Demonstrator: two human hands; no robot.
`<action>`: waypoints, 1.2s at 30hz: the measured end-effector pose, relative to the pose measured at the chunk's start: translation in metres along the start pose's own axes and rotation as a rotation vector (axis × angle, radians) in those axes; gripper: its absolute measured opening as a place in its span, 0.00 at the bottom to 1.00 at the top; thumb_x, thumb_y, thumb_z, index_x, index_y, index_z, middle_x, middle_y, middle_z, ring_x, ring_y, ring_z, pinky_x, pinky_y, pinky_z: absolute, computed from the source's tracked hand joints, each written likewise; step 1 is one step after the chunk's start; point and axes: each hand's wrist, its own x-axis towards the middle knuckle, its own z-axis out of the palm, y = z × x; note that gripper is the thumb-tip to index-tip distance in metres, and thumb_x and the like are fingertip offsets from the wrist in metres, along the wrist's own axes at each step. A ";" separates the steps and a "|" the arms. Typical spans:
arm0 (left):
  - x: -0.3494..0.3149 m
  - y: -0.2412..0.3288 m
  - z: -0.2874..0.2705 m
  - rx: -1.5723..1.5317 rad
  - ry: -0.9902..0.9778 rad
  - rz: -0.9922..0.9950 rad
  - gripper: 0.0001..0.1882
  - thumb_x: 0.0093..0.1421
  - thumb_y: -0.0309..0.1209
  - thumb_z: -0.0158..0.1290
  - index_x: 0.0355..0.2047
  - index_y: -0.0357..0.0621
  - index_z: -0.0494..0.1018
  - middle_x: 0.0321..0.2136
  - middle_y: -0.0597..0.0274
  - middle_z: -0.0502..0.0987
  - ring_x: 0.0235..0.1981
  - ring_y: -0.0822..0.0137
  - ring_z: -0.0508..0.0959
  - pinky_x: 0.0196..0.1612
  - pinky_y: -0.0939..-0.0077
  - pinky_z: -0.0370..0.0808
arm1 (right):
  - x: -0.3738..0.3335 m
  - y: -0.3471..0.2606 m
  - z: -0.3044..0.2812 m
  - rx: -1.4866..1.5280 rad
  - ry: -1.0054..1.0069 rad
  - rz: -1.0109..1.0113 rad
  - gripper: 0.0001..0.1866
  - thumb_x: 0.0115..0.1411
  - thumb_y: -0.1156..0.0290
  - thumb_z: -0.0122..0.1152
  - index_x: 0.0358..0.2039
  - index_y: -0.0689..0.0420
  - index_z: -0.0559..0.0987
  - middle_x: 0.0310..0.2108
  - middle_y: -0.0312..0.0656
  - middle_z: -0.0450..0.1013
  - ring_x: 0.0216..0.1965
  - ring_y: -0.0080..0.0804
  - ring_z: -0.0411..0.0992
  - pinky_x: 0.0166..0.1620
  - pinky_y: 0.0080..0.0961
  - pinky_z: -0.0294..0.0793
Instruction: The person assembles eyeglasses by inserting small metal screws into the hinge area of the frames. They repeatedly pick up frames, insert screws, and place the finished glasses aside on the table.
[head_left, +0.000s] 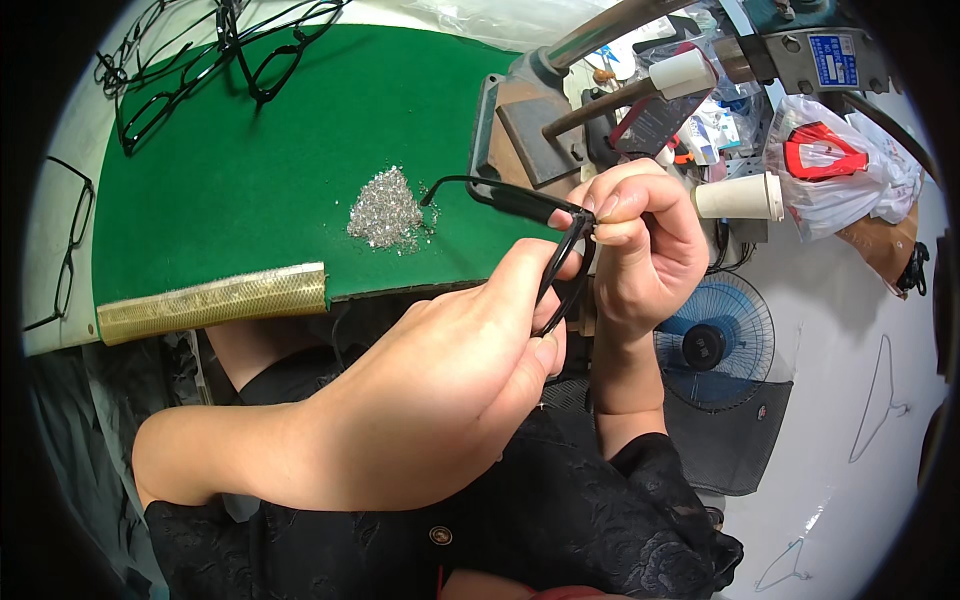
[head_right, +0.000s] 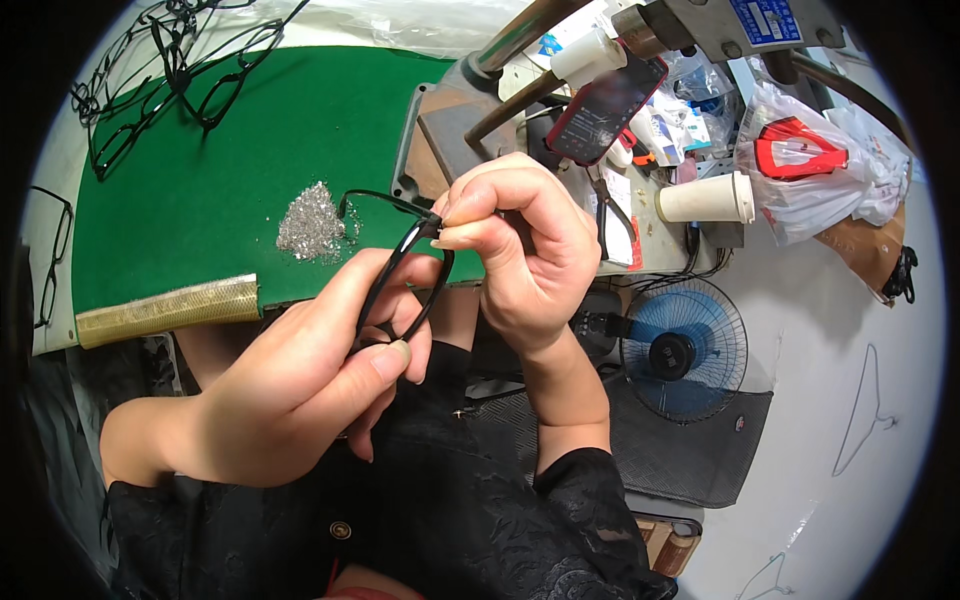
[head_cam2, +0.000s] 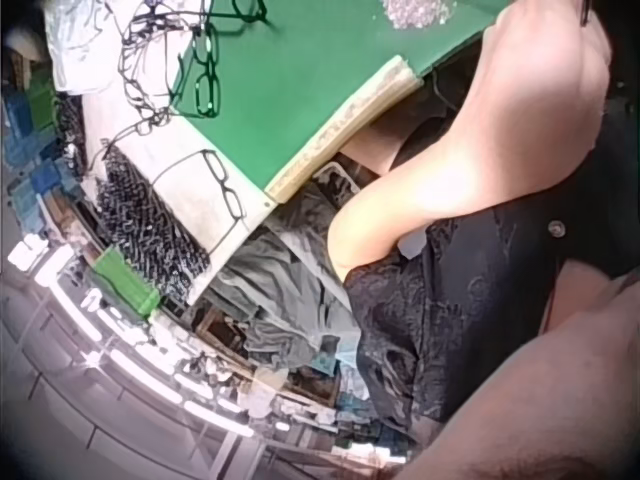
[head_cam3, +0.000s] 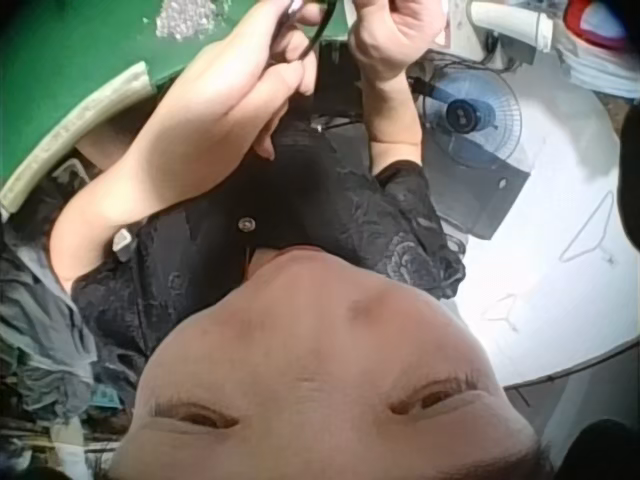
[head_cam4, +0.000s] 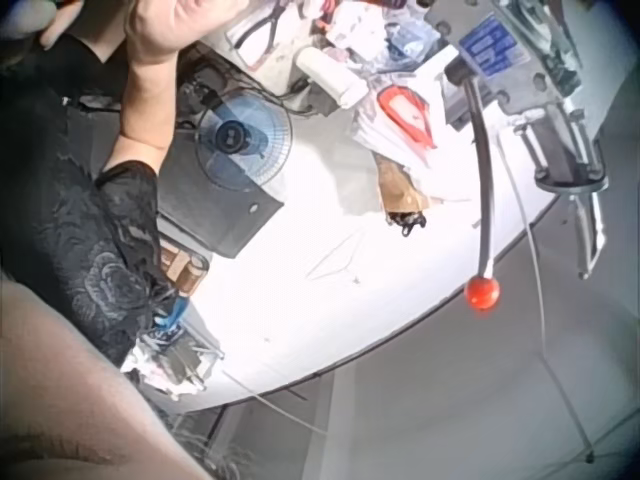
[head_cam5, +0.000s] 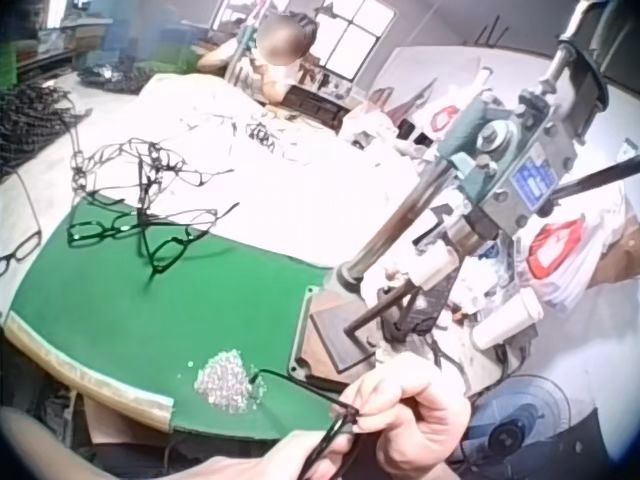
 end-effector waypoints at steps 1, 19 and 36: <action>0.000 0.000 0.000 -0.005 0.003 0.003 0.21 0.65 0.24 0.39 0.57 0.31 0.51 0.33 0.58 0.68 0.20 0.77 0.69 0.20 0.85 0.70 | 0.000 0.001 0.001 0.004 0.010 -0.003 0.10 0.60 0.71 0.59 0.26 0.65 0.74 0.25 0.44 0.72 0.27 0.29 0.72 0.34 0.22 0.73; 0.003 0.014 -0.007 -0.307 -0.085 -0.146 0.20 0.64 0.21 0.38 0.56 0.32 0.51 0.32 0.57 0.67 0.22 0.75 0.69 0.19 0.84 0.71 | 0.007 0.007 0.001 0.169 -0.035 -0.016 0.09 0.59 0.72 0.59 0.26 0.64 0.73 0.25 0.44 0.70 0.26 0.27 0.70 0.32 0.22 0.73; -0.001 0.011 -0.007 -0.008 -0.083 -0.054 0.20 0.65 0.24 0.39 0.56 0.29 0.52 0.33 0.58 0.68 0.21 0.76 0.69 0.19 0.85 0.71 | 0.007 0.004 -0.007 0.229 -0.145 0.086 0.06 0.54 0.77 0.62 0.27 0.64 0.73 0.26 0.43 0.71 0.26 0.27 0.70 0.32 0.20 0.72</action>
